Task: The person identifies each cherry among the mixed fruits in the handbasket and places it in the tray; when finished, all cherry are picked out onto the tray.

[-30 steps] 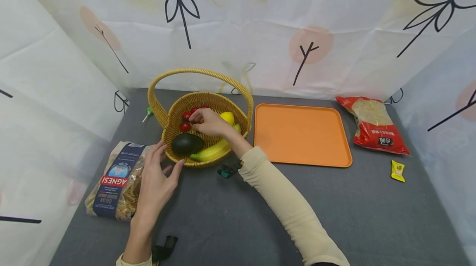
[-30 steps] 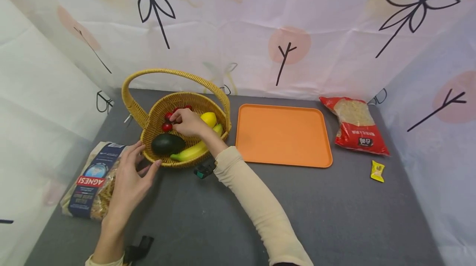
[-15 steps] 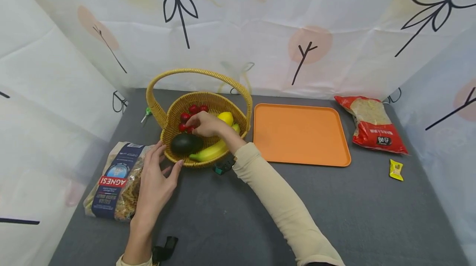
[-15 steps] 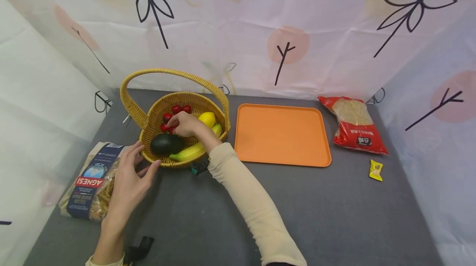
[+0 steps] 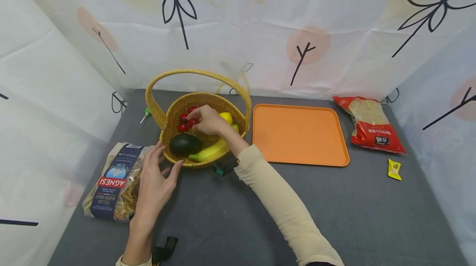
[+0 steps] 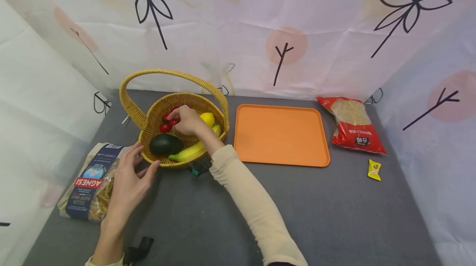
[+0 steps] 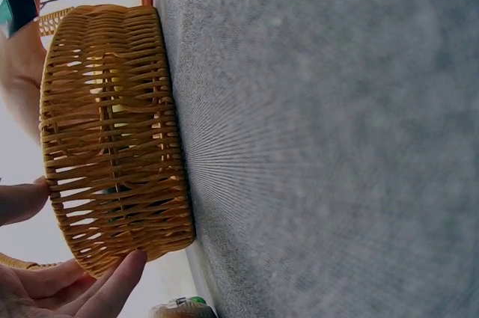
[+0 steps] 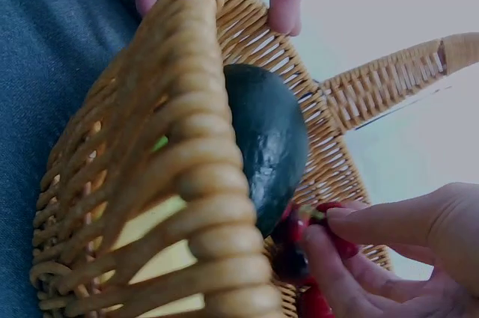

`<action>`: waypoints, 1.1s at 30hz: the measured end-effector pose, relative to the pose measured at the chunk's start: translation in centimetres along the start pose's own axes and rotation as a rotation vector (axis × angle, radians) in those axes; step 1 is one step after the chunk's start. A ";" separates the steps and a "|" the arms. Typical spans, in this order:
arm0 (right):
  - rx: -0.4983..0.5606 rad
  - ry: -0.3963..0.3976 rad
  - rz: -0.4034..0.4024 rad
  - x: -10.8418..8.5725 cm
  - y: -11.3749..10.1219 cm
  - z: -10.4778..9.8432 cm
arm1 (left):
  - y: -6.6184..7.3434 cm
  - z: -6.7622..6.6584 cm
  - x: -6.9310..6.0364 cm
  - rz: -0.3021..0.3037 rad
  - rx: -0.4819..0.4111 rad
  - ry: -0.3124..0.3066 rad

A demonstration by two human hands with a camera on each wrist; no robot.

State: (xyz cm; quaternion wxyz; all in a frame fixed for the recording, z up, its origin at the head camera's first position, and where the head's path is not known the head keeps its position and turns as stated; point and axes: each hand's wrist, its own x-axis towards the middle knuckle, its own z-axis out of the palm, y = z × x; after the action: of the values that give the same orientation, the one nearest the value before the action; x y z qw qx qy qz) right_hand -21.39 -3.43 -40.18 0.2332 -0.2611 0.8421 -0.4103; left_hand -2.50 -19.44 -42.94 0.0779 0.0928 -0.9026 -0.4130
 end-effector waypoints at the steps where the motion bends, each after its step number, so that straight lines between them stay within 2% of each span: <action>1: -0.005 0.014 -0.002 -0.2 -0.1 -0.1 | 0.0 0.0 0.0 -0.001 0.001 0.000; 5: 0.036 0.046 -0.032 -1.7 -0.3 -0.4 | 0.0 -0.1 0.0 -0.001 -0.002 -0.005; 9: 0.147 0.022 -0.093 -3.9 -0.6 -0.9 | 0.1 -0.1 0.0 -0.002 -0.008 -0.010; 13: 0.207 -0.013 -0.158 -6.8 -1.0 -1.7 | 0.0 -0.1 0.0 -0.005 -0.010 -0.011; 19: 0.226 0.012 -0.262 -11.7 -1.1 -3.4 | 0.0 -0.2 0.0 -0.005 -0.009 -0.009; 24: 0.289 -0.008 -0.333 -15.5 0.2 -5.6 | 0.1 -0.2 0.0 -0.006 -0.011 -0.004; 28: 0.297 -0.006 -0.376 -18.1 1.9 -7.7 | 0.1 -0.3 -0.1 -0.007 -0.008 0.000; 30: 0.292 0.033 -0.379 -19.0 3.2 -8.7 | 0.1 -0.3 -0.1 -0.008 -0.008 0.000; 33: 0.289 0.145 -0.338 -19.6 5.3 -9.9 | 0.1 -0.2 0.0 -0.007 -0.009 -0.003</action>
State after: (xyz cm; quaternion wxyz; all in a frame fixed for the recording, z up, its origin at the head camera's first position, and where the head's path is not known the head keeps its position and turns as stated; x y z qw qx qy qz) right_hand -13.91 17.37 -35.48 0.1352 -0.3321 0.7334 -0.5775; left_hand -2.42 -19.55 -42.72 0.0757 0.0953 -0.9005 -0.4175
